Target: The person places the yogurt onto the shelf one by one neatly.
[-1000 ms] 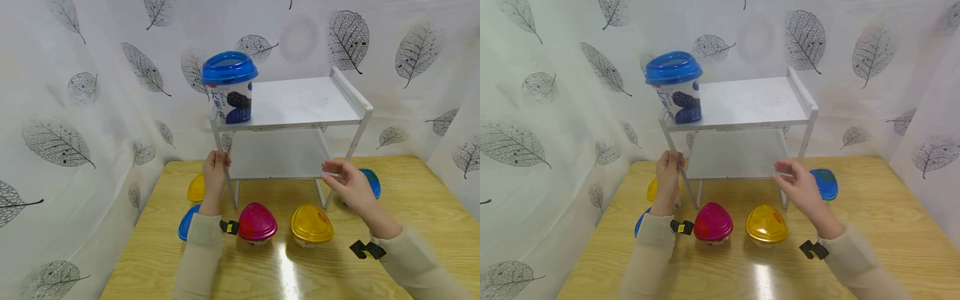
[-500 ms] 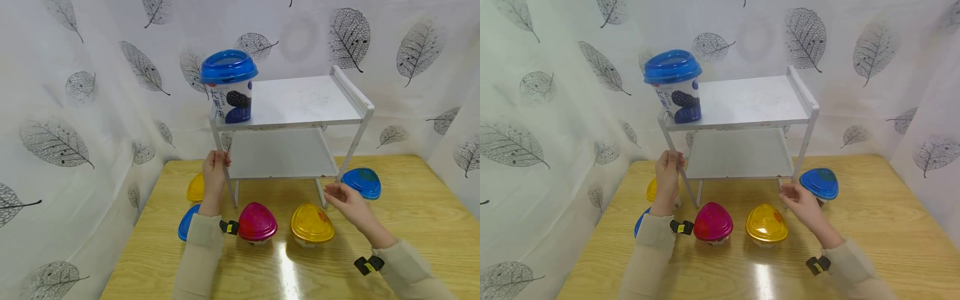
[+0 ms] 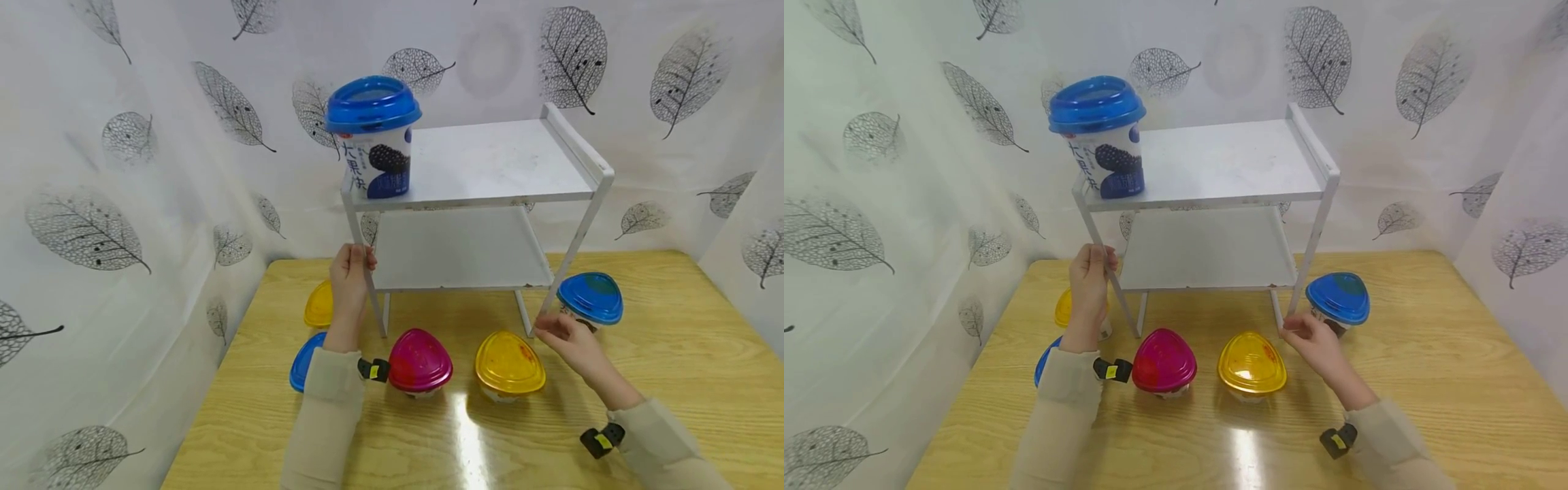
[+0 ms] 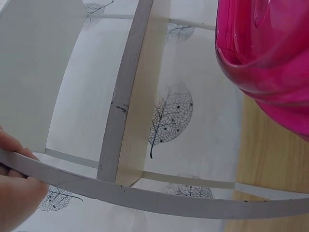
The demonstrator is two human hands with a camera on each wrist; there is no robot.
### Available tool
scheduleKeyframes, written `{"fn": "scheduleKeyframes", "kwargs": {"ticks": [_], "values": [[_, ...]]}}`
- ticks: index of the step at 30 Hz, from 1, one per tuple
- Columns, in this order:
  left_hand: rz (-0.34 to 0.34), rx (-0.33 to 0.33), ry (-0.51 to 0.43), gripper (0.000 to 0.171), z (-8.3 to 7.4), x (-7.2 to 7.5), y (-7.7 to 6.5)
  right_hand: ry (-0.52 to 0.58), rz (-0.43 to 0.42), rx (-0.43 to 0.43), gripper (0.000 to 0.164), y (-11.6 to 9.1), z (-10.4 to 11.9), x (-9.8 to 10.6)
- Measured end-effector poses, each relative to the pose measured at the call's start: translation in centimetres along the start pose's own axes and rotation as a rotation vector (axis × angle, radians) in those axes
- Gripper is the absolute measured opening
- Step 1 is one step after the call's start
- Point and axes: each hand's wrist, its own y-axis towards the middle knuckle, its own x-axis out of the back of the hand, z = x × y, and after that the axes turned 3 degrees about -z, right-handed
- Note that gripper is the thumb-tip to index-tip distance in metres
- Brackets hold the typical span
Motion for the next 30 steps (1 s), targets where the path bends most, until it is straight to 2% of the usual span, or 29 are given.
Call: {"fn": "scheduleKeyframes", "kwargs": {"ticks": [8,17,30], "values": [[0.015,-0.014,0.002,0.029,-0.1,0.1,-0.1,0.022,-0.005,-0.012,0.032,-0.1,-1.2,0.2],[0.019,-0.019,-0.01,0.029,-0.1,0.1,0.0,0.002,-0.054,-0.001,0.032,-0.4,-2.6,1.2],[0.022,-0.022,-0.001,0.029,-0.1,0.1,-0.1,-0.053,-0.054,-0.119,0.041,-1.7,-4.5,3.4]]}}
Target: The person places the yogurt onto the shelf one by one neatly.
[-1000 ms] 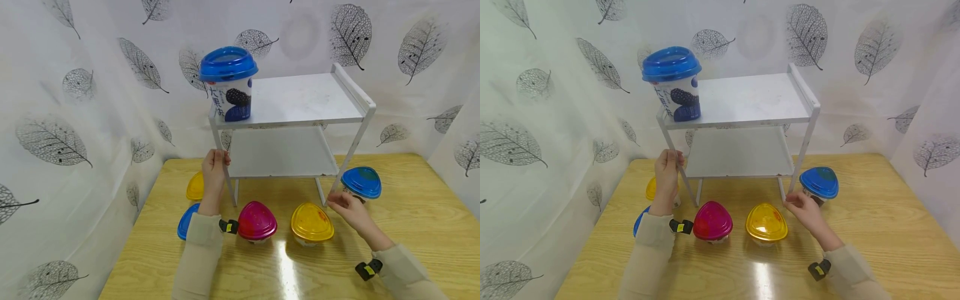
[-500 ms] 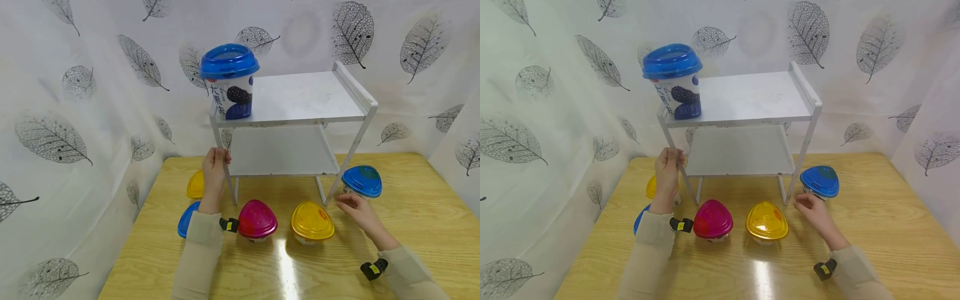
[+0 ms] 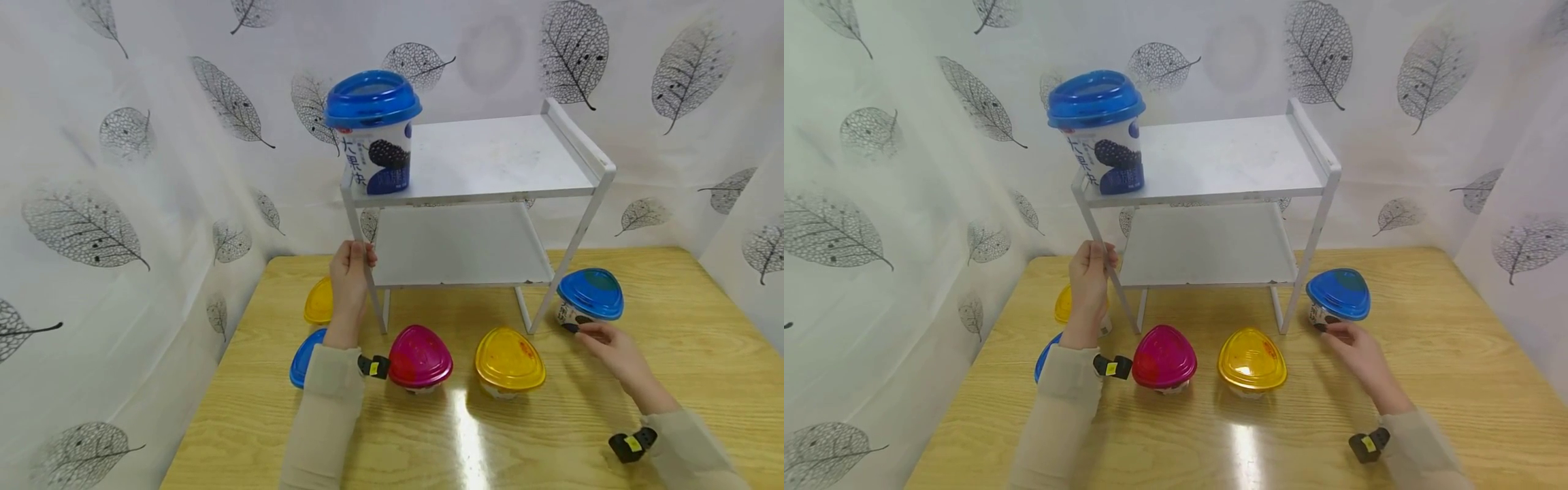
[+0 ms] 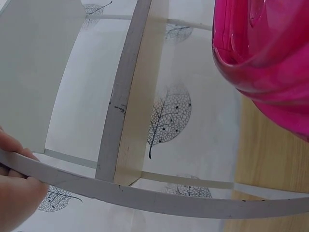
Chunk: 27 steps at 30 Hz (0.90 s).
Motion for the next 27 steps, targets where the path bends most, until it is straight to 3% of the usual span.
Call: {"fn": "scheduleKeyframes", "kwargs": {"ticks": [10,19,22,27], "values": [[-0.007,-0.002,-0.003,0.027,-0.1,-0.1,-0.1,0.028,-0.054,-0.094,0.049,-0.2,-2.1,1.9],[-0.012,0.013,-0.003,0.027,-0.1,0.1,0.0,0.062,-0.021,-0.151,0.071,0.9,-2.9,2.5],[-0.01,0.016,0.002,0.028,-0.1,0.1,0.0,0.129,0.008,-0.154,0.077,1.8,-3.6,2.3],[-0.004,0.021,0.0,0.03,-0.1,0.0,0.0,0.21,-0.015,-0.142,0.076,2.9,-3.9,1.8]]}}
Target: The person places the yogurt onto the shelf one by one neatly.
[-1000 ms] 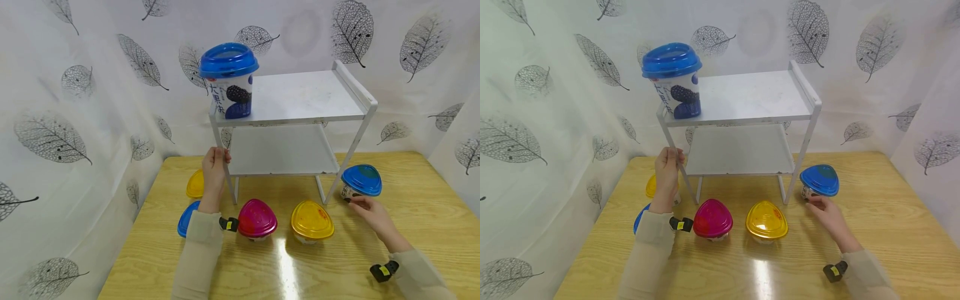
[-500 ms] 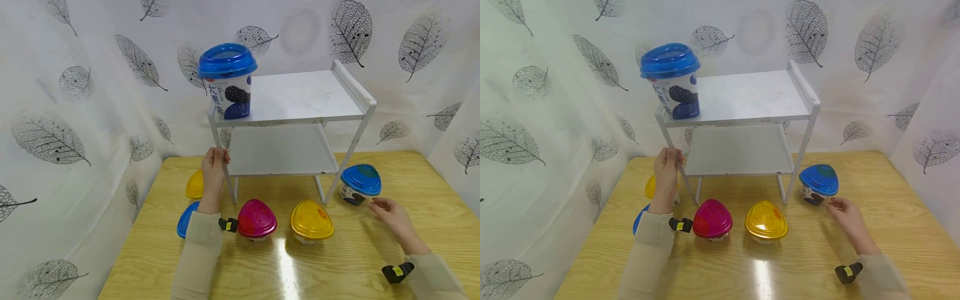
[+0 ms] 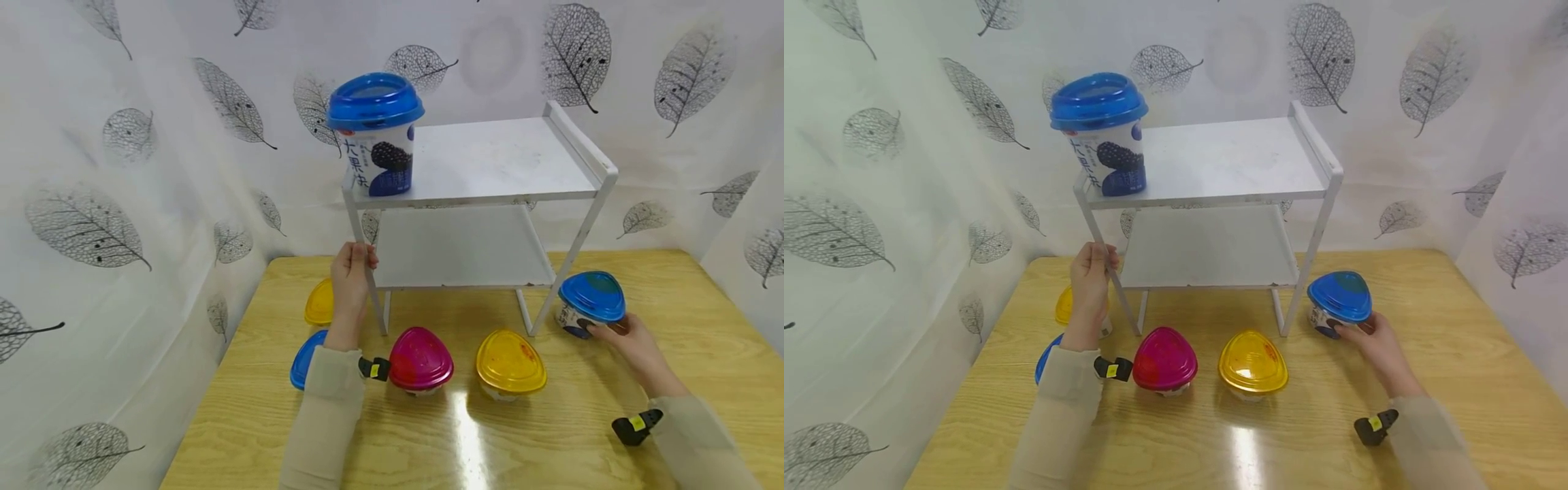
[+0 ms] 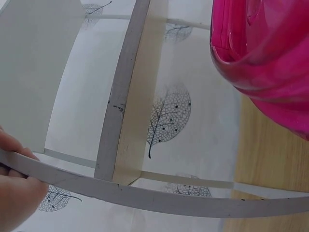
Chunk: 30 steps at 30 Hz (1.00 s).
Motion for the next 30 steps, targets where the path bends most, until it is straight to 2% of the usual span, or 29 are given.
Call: {"fn": "scheduleKeyframes", "kwargs": {"ticks": [2,5,8,16,23,30], "values": [[-0.002,-0.003,0.0,0.031,0.0,0.0,0.0,0.026,-0.015,0.041,0.073,0.3,-0.1,-0.3],[-0.007,-0.006,-0.002,0.031,0.1,0.0,-0.1,0.096,0.012,0.115,0.073,0.5,0.1,-0.6],[-0.005,-0.013,-0.001,0.03,0.2,0.0,-0.1,0.154,0.023,0.145,0.075,0.8,0.1,-0.9],[-0.007,-0.01,-0.013,0.028,0.3,-0.1,0.0,0.193,-0.012,0.143,0.083,1.4,0.0,-1.4],[0.0,-0.018,-0.007,0.029,0.2,-0.1,0.0,0.221,-0.012,0.175,0.079,1.5,-0.4,-1.7],[-0.006,-0.017,-0.001,0.03,0.2,-0.1,0.0,0.212,-0.017,0.169,0.079,1.7,-0.6,-1.8]]}}
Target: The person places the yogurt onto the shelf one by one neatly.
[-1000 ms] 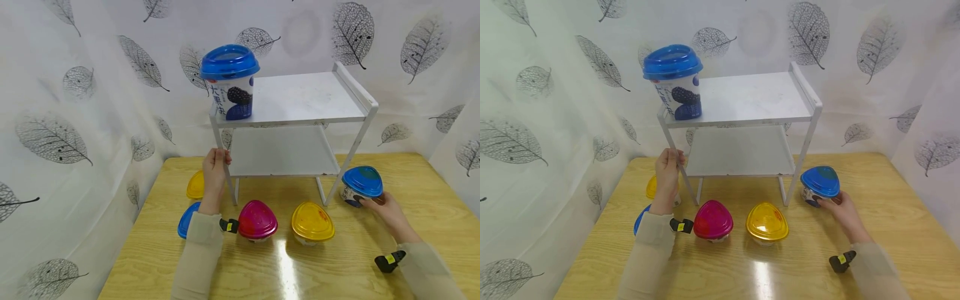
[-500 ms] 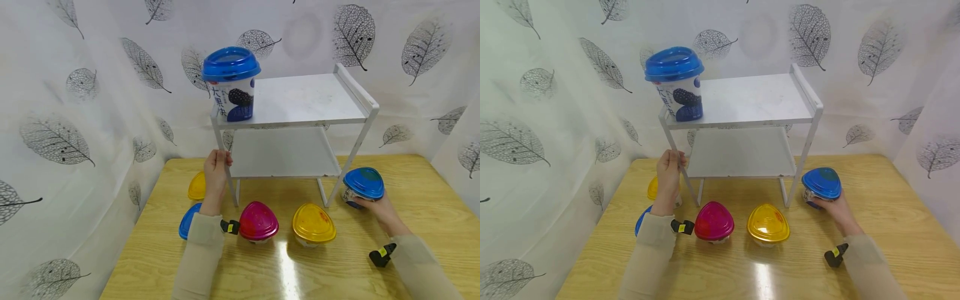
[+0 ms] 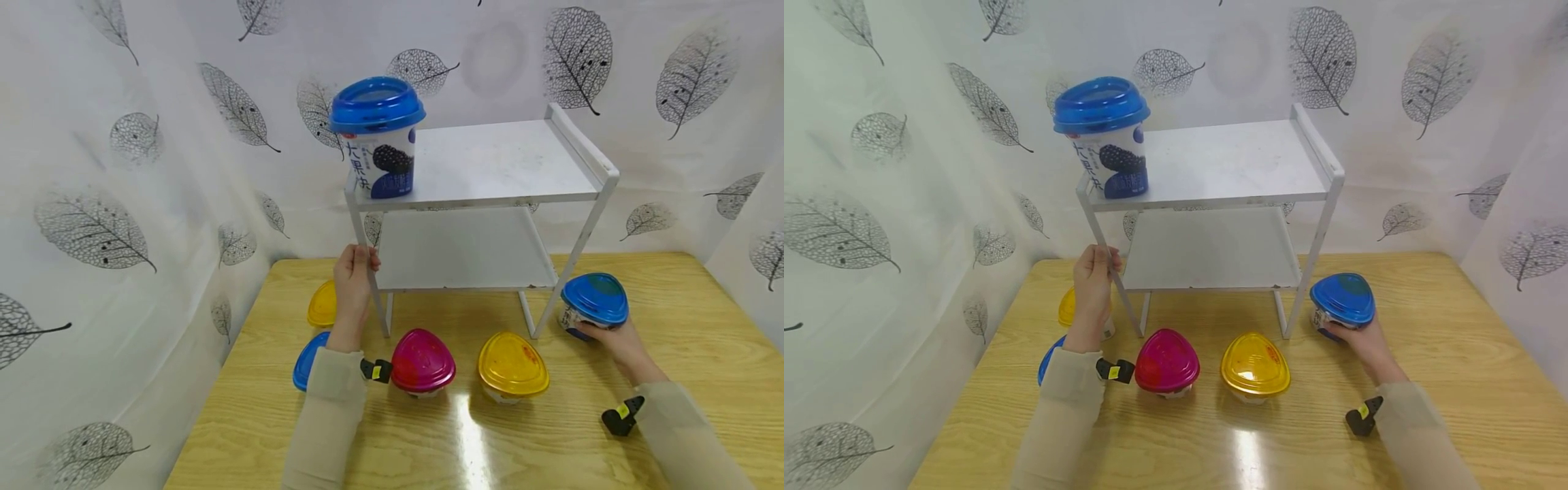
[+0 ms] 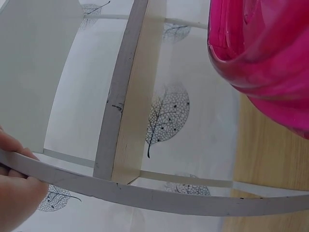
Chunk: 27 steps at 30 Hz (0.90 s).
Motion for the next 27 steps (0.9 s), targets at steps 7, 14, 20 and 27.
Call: {"fn": "scheduleKeyframes", "kwargs": {"ticks": [7,14,20,27], "values": [[0.003,-0.004,0.0,0.031,0.2,0.0,0.0,-0.025,-0.015,0.004,0.08,0.0,-0.1,0.1],[-0.001,-0.005,-0.002,0.03,0.2,-0.1,-0.1,-0.051,-0.042,-0.002,0.08,-0.3,0.0,0.3],[-0.008,-0.014,-0.011,0.031,0.3,-0.1,-0.1,-0.059,-0.047,0.004,0.079,-0.8,0.6,0.6],[-0.008,-0.025,-0.016,0.032,0.4,0.0,-0.1,-0.064,-0.039,-0.009,0.079,-1.3,1.4,1.3]]}}
